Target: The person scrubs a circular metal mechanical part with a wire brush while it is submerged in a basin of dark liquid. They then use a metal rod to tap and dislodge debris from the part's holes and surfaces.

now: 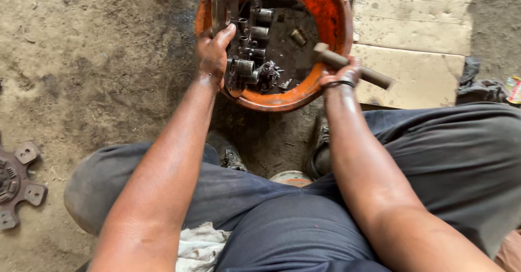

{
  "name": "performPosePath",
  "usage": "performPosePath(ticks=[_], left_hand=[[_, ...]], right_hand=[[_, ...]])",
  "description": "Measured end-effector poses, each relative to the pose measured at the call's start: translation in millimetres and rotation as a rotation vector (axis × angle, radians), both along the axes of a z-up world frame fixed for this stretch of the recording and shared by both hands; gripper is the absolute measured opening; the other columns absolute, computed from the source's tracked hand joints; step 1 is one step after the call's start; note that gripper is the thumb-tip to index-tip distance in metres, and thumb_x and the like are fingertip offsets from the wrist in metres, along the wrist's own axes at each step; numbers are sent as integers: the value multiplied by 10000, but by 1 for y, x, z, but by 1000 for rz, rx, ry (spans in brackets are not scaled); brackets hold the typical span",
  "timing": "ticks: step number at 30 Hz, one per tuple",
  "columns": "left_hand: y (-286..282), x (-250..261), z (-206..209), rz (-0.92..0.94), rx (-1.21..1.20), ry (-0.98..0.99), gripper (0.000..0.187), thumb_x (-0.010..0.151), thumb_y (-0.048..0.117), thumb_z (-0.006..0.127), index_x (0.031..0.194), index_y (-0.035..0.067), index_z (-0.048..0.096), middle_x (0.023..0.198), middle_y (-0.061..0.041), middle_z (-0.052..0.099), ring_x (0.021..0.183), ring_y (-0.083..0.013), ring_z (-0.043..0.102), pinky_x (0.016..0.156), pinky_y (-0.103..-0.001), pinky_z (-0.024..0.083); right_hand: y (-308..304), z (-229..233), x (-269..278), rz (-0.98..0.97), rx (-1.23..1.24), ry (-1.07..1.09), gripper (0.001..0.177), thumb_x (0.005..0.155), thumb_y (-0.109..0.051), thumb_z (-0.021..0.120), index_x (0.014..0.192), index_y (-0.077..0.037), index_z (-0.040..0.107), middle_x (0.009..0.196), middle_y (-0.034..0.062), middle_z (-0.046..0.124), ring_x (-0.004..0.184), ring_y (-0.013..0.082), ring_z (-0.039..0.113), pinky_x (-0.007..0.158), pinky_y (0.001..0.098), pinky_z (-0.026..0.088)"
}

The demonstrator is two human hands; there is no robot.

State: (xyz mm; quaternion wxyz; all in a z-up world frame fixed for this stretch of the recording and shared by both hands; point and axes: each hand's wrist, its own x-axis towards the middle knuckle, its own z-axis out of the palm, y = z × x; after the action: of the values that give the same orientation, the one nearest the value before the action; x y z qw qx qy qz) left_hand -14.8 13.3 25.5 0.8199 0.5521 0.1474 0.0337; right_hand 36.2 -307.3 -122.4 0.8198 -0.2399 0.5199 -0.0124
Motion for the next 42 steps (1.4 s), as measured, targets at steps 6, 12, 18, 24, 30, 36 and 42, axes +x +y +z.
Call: performPosePath(ticks=[6,12,18,24,30,36,42], left_hand=[[-4,13,-30,125,173,-13,167,882,110,796,1028,62,734,1052,-67,755,993,-182,735,966,-321,569],[-13,-1,-10,-13,99,-161,139,918,106,697,1044,81,748,996,-20,742,911,-146,686,864,-322,555],[-17,2,-13,64,200,-85,85,973,111,723,961,28,735,899,-16,714,862,-142,646,833,-300,515],[-19,-2,5,35,262,-44,88,920,151,700,946,74,735,872,17,714,810,-118,633,780,-297,542],[-22,-6,8,89,229,-25,50,905,114,705,930,83,737,876,-2,721,842,-140,659,833,-322,535],[-43,-2,-4,186,291,-66,89,898,75,747,869,74,664,850,-5,664,827,-143,633,798,-319,523],[-45,1,-2,39,65,-221,251,885,69,679,1135,89,699,1035,22,723,955,-95,657,902,-253,530]], right_hand=[[143,-3,-54,71,224,-7,260,907,-403,579,865,-146,573,904,75,616,796,268,649,622,515,589],[69,-49,-8,-99,224,-282,164,839,-123,647,932,-104,512,905,91,543,820,332,635,856,516,582],[27,2,-16,-98,147,-77,279,828,-271,562,974,-35,589,938,183,685,846,355,693,800,542,590],[131,6,-54,230,281,-90,100,896,-217,560,958,-141,579,938,118,658,847,306,670,740,573,585],[13,-9,3,-109,161,-183,117,854,-189,572,761,-121,550,728,51,592,603,228,621,573,393,564],[118,-13,-39,133,250,-91,134,852,-284,574,787,-167,575,842,58,623,750,256,644,655,493,568],[99,-13,-17,186,246,-113,116,843,-213,593,877,-102,587,883,135,670,814,332,683,715,548,606]])
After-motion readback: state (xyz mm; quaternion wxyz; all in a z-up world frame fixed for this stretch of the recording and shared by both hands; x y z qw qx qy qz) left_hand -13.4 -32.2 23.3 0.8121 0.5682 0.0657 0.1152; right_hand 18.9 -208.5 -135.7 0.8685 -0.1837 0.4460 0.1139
